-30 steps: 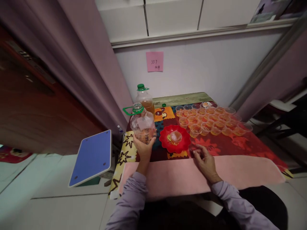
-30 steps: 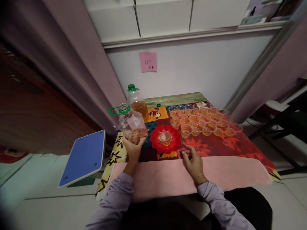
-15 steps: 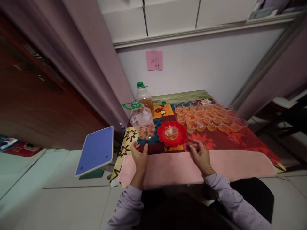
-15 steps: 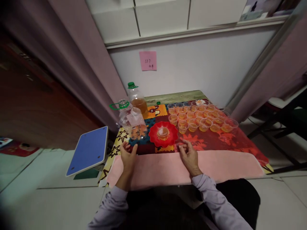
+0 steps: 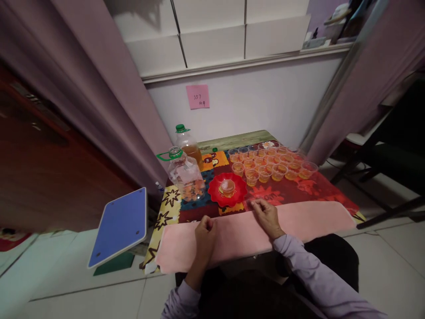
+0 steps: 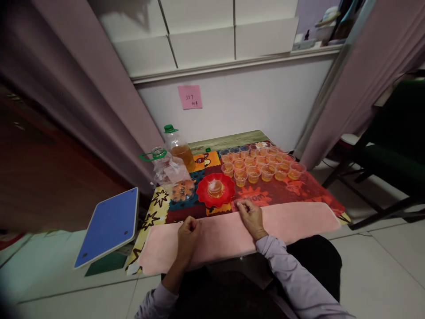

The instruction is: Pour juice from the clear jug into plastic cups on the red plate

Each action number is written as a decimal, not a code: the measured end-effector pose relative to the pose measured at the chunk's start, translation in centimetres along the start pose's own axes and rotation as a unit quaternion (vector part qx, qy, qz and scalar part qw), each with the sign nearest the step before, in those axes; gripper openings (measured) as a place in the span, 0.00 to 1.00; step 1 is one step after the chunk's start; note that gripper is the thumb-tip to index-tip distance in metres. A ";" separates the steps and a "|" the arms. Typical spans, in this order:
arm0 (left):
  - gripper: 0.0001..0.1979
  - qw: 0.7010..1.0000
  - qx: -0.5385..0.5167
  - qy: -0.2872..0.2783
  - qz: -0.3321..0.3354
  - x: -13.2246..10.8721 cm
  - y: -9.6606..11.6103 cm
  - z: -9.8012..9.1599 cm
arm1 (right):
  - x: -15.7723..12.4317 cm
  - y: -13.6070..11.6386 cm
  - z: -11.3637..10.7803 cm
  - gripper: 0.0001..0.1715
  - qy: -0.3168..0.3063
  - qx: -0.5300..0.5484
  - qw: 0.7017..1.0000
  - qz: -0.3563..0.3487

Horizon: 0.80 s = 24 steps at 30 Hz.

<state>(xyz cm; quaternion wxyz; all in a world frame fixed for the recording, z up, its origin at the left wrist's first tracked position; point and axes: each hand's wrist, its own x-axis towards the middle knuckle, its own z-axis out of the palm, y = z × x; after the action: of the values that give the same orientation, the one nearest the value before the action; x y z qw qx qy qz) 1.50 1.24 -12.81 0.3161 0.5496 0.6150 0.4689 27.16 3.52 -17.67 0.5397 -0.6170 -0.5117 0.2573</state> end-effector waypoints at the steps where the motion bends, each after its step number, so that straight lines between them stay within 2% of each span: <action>1: 0.20 1.000 0.000 -0.013 0.006 -0.3 0.5 0.2 | -0.1 -0.2 0.0 0.32 -0.005 0.004 1.000 -0.001; 6: 0.27 0.996 -0.007 -0.067 0.051 -0.3 4.1 0.3 | 0.2 -2.6 -0.3 0.35 -0.055 0.039 0.998 -0.016; 10: 0.28 0.991 -0.011 -0.089 0.100 1.3 8.9 0.2 | 2.2 -7.0 -1.5 0.28 -0.080 0.027 0.995 -0.051; 11: 0.28 0.989 -0.010 -0.092 0.115 1.8 10.4 0.2 | 2.9 -8.4 -2.0 0.29 -0.083 0.015 0.994 -0.062; 12: 0.28 0.986 -0.007 -0.096 0.139 2.3 12.0 0.2 | 3.5 -9.8 -2.5 0.35 -0.083 -0.001 0.994 -0.076; 15: 0.23 0.955 0.037 -0.091 0.279 3.1 16.8 0.1 | 5.0 -14.2 -4.3 0.58 -0.069 -0.059 0.986 -0.138; 16: 0.19 0.946 0.060 -0.086 0.308 3.3 18.2 0.1 | 5.3 -15.5 -4.8 0.61 -0.061 -0.079 0.982 -0.161; 18: 0.11 0.927 0.114 -0.059 0.352 3.3 20.5 0.2 | 5.6 -17.6 -5.7 0.60 -0.035 -0.122 0.970 -0.207; 21: 0.30 0.898 0.198 -0.004 0.393 3.3 22.4 0.7 | 5.6 -19.5 -6.6 0.52 0.031 -0.198 0.944 -0.263; 24: 0.38 0.881 0.249 0.036 0.401 3.5 22.5 1.6 | 5.4 -20.2 -6.8 0.48 0.091 -0.261 0.917 -0.286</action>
<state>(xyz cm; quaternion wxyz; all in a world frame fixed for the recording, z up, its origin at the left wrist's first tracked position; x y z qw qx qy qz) 10.80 4.05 7.83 -0.0690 0.7929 0.4492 0.4060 27.82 3.52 4.29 0.4544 -0.5838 -0.6640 -0.1085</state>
